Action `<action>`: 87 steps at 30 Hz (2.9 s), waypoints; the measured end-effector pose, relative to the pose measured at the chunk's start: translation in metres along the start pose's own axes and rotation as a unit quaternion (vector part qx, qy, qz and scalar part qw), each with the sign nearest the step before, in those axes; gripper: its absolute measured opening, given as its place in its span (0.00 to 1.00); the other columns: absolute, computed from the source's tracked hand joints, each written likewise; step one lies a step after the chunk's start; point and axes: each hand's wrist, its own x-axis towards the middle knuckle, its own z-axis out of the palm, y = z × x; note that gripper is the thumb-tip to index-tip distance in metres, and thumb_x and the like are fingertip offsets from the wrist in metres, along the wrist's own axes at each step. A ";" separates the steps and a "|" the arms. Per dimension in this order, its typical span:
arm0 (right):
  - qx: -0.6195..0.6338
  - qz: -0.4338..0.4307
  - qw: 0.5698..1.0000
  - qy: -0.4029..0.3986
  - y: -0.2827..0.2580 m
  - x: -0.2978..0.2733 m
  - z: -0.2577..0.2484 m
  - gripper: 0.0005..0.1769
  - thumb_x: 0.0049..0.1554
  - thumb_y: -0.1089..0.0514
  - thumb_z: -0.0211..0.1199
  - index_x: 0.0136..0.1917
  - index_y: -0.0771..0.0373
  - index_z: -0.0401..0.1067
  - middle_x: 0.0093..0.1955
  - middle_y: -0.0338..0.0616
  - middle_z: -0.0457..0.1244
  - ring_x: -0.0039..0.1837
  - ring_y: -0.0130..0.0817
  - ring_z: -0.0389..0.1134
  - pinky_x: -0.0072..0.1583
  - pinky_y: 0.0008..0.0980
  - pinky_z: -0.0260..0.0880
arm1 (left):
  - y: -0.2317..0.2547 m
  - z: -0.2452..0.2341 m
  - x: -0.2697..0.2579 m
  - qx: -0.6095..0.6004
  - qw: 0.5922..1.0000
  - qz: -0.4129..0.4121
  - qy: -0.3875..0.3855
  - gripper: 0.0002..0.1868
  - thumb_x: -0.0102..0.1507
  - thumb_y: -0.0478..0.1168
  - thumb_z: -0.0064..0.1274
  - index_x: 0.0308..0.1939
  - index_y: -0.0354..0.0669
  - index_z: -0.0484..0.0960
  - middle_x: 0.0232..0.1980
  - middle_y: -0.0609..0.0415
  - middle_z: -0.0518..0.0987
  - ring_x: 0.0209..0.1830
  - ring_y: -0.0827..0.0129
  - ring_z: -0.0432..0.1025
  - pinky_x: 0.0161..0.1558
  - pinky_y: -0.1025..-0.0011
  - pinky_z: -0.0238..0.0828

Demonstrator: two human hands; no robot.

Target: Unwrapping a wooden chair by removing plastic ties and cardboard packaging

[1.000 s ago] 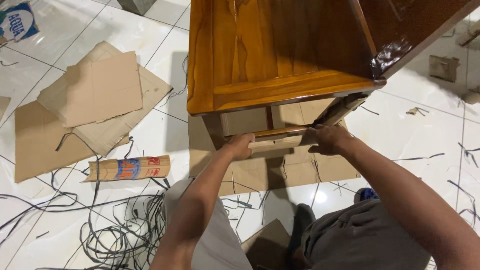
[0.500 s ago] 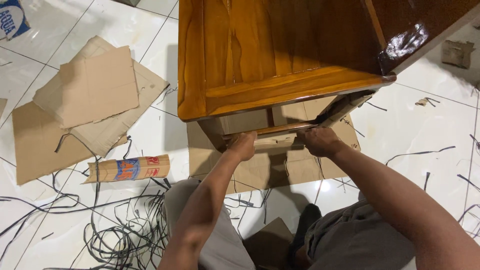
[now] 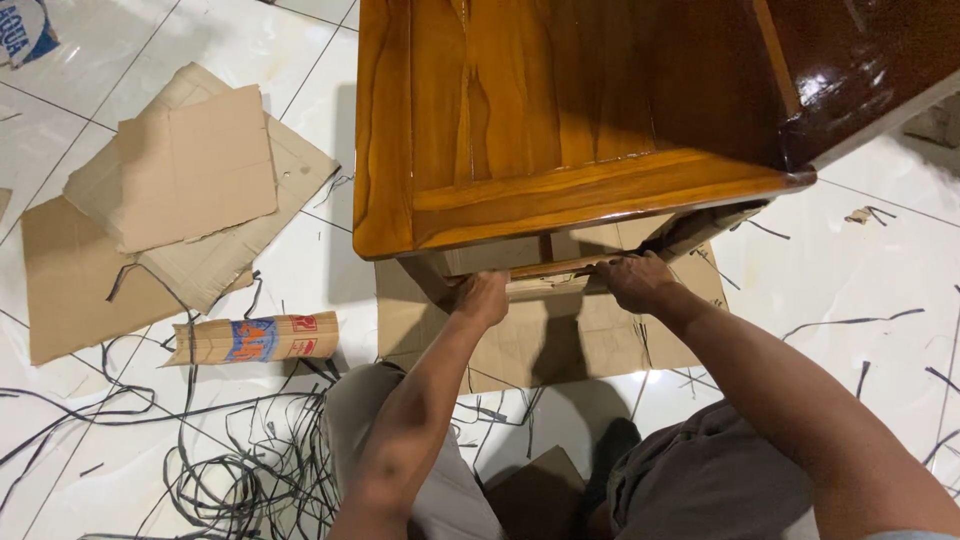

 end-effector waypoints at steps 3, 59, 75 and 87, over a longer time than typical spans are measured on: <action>0.041 0.008 0.999 0.005 0.005 0.017 0.027 0.12 0.59 0.46 0.55 0.54 0.47 0.73 0.47 0.42 0.73 0.58 0.45 0.75 0.63 0.52 0.69 | -0.006 -0.006 0.001 -0.047 0.999 -0.022 0.004 0.09 0.61 0.37 0.56 0.41 0.34 0.86 0.34 0.34 0.83 0.35 0.42 0.82 0.32 0.50 0.79; -0.046 0.021 0.991 0.123 -0.011 0.107 0.146 0.30 0.61 0.52 0.44 0.76 0.57 0.59 0.73 0.54 0.61 0.73 0.54 0.62 0.71 0.56 0.56 | 0.026 -0.042 -0.025 0.014 0.998 0.046 0.039 0.14 0.68 0.37 0.51 0.55 0.33 0.80 0.52 0.37 0.83 0.57 0.41 0.76 0.58 0.42 0.73; 0.018 0.034 0.989 0.141 -0.016 0.105 0.146 0.37 0.54 0.48 0.52 0.75 0.59 0.62 0.67 0.51 0.63 0.65 0.52 0.67 0.64 0.50 0.65 | 0.019 -0.035 -0.020 0.066 0.993 0.060 0.081 0.09 0.64 0.41 0.55 0.32 0.43 0.83 0.33 0.48 0.83 0.39 0.52 0.80 0.43 0.55 0.79; 0.050 0.008 0.992 0.112 -0.049 0.046 0.116 0.43 0.51 0.51 0.62 0.77 0.62 0.57 0.68 0.53 0.62 0.68 0.53 0.65 0.67 0.51 0.64 | -0.010 0.032 -0.030 -0.007 0.999 -0.016 -0.044 0.12 0.67 0.38 0.50 0.40 0.32 0.86 0.42 0.35 0.85 0.50 0.42 0.80 0.51 0.46 0.79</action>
